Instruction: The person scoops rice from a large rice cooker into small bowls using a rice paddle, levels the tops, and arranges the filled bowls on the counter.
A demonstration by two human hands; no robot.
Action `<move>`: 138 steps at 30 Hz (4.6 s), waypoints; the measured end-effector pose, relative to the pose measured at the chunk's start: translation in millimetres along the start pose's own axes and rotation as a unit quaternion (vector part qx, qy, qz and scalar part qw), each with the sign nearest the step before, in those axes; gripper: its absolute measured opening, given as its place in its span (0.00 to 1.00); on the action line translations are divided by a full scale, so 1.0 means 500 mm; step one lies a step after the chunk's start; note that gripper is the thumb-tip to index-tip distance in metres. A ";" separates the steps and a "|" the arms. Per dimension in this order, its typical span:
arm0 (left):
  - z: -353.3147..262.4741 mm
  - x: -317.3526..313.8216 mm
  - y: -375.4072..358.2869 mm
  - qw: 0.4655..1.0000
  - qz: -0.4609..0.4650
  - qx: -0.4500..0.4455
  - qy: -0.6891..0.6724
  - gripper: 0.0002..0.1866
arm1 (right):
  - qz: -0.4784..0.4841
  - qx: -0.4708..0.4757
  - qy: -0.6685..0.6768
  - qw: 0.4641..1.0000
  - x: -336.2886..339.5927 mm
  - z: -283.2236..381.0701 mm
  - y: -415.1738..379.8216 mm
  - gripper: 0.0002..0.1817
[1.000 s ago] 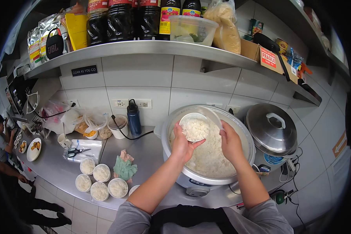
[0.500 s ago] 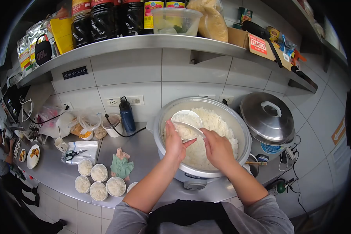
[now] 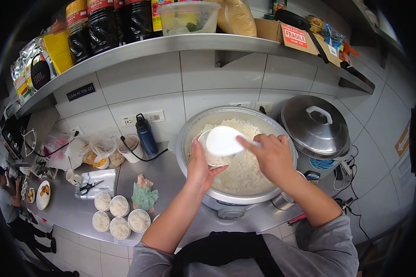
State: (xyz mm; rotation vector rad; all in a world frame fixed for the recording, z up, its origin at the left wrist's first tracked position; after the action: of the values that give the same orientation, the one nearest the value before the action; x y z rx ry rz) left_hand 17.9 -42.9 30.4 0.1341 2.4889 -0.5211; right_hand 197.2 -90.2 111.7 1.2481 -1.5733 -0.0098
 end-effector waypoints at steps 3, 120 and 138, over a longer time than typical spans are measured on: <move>0.013 0.000 0.005 1.000 0.019 0.002 0.001 0.36 | 0.007 -0.064 0.074 0.995 0.005 -0.008 0.004 0.26; 0.023 0.005 -0.022 0.994 0.005 -0.105 0.022 0.29 | 0.002 -0.241 0.355 0.903 -0.039 0.062 -0.071 0.18; 0.054 0.003 -0.203 0.978 -0.099 -0.117 0.138 0.31 | -0.059 0.045 0.246 0.966 0.010 0.005 -0.002 0.27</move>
State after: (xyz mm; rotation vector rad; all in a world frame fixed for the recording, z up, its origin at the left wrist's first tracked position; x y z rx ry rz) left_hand 9.8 -146.8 43.4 -0.1455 2.8327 -0.2998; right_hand 196.6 -95.3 113.6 1.2923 -1.0779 0.2799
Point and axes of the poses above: each hand's wrist, its own y-axis towards the middle knuckle, its own x-axis out of the back of the hand, z = x × y, the point moved 3 cm from there along y, towards the middle knuckle, and after that the axes turned 12 degrees about x, right-handed, at the moved point
